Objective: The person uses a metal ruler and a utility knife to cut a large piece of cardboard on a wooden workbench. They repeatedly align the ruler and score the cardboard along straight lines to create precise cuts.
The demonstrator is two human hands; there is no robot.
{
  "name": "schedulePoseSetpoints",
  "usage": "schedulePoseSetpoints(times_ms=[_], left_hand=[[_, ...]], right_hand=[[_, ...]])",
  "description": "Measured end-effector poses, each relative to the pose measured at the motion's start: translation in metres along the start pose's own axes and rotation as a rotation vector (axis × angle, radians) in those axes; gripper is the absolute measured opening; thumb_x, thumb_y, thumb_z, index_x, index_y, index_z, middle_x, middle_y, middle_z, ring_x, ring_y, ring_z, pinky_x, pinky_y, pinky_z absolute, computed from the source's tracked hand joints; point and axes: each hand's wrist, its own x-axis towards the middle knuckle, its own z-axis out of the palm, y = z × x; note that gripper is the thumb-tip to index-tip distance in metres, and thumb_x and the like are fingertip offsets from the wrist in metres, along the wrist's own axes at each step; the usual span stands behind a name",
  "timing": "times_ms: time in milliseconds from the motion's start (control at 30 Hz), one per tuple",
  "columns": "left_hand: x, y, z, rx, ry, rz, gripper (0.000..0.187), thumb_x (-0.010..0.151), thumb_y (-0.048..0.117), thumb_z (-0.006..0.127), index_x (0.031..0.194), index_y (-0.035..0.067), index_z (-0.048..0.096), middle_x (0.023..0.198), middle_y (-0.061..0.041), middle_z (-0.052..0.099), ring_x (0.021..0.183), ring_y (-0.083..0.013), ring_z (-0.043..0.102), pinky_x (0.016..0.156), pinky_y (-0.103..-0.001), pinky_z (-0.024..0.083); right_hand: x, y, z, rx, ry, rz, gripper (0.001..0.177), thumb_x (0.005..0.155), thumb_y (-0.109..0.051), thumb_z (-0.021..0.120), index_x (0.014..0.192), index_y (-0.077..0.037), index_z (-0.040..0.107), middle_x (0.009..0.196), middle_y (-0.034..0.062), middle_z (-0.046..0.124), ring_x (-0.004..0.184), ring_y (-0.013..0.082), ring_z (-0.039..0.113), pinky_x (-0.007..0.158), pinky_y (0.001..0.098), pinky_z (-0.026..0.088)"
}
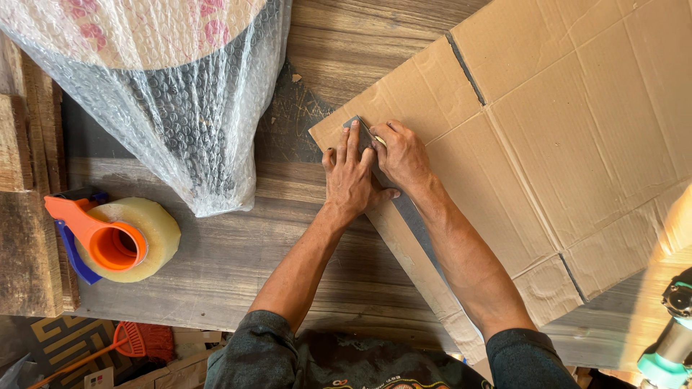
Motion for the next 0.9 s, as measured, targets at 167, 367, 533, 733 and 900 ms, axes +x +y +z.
schedulePoseSetpoints(times_ms=[167,367,533,733,900], left_hand=[[0.002,-0.003,0.005,-0.025,0.010,0.010,0.108,0.053,0.081,0.079,0.132,0.013,0.049,0.168,-0.020,0.014,0.153,-0.0336,0.020,0.110,-0.056,0.020],[0.000,-0.003,0.003,-0.024,-0.007,0.004,0.110,0.054,0.082,0.078,0.135,0.014,0.048,0.168,-0.019,0.013,0.154,-0.0325,0.017,0.111,-0.056,0.019],[-0.002,-0.003,0.007,-0.002,0.005,0.001,0.109,0.054,0.082,0.078,0.134,0.015,0.049,0.168,-0.018,0.014,0.155,-0.0306,0.018,0.110,-0.055,0.019],[-0.001,-0.006,0.017,0.122,0.246,0.052,0.100,0.046,0.098,0.068,0.102,0.015,0.058,0.165,-0.018,0.026,0.150,-0.0307,0.033,0.103,-0.052,0.033],[-0.001,-0.008,0.019,0.099,0.270,0.070,0.097,0.050,0.098,0.065,0.100,0.015,0.057,0.165,-0.018,0.027,0.151,-0.0320,0.033,0.103,-0.052,0.032]], right_hand=[[0.011,-0.013,-0.035,-0.032,0.023,0.014,0.018,0.090,-0.008,0.070,0.109,-0.008,0.068,0.094,0.0200,0.066,0.092,0.0455,0.070,0.076,0.0524,0.057],[0.045,0.003,-0.054,-0.287,-0.087,-0.125,0.015,0.100,-0.015,0.057,0.109,-0.018,0.069,0.096,0.0123,0.067,0.093,0.0379,0.070,0.088,0.0520,0.049],[0.066,0.015,-0.045,-0.556,-0.132,-0.277,0.015,0.103,-0.030,0.059,0.097,-0.026,0.073,0.095,0.0035,0.068,0.094,0.0249,0.068,0.099,0.0518,0.034],[0.081,0.011,-0.035,-0.666,-0.224,-0.358,0.025,0.096,-0.010,0.061,0.084,-0.025,0.078,0.089,0.0025,0.064,0.092,0.0276,0.064,0.091,0.0542,0.028],[0.083,0.013,-0.033,-0.699,-0.196,-0.384,0.026,0.095,-0.014,0.061,0.082,-0.029,0.078,0.087,0.0010,0.062,0.093,0.0272,0.063,0.089,0.0529,0.029]])
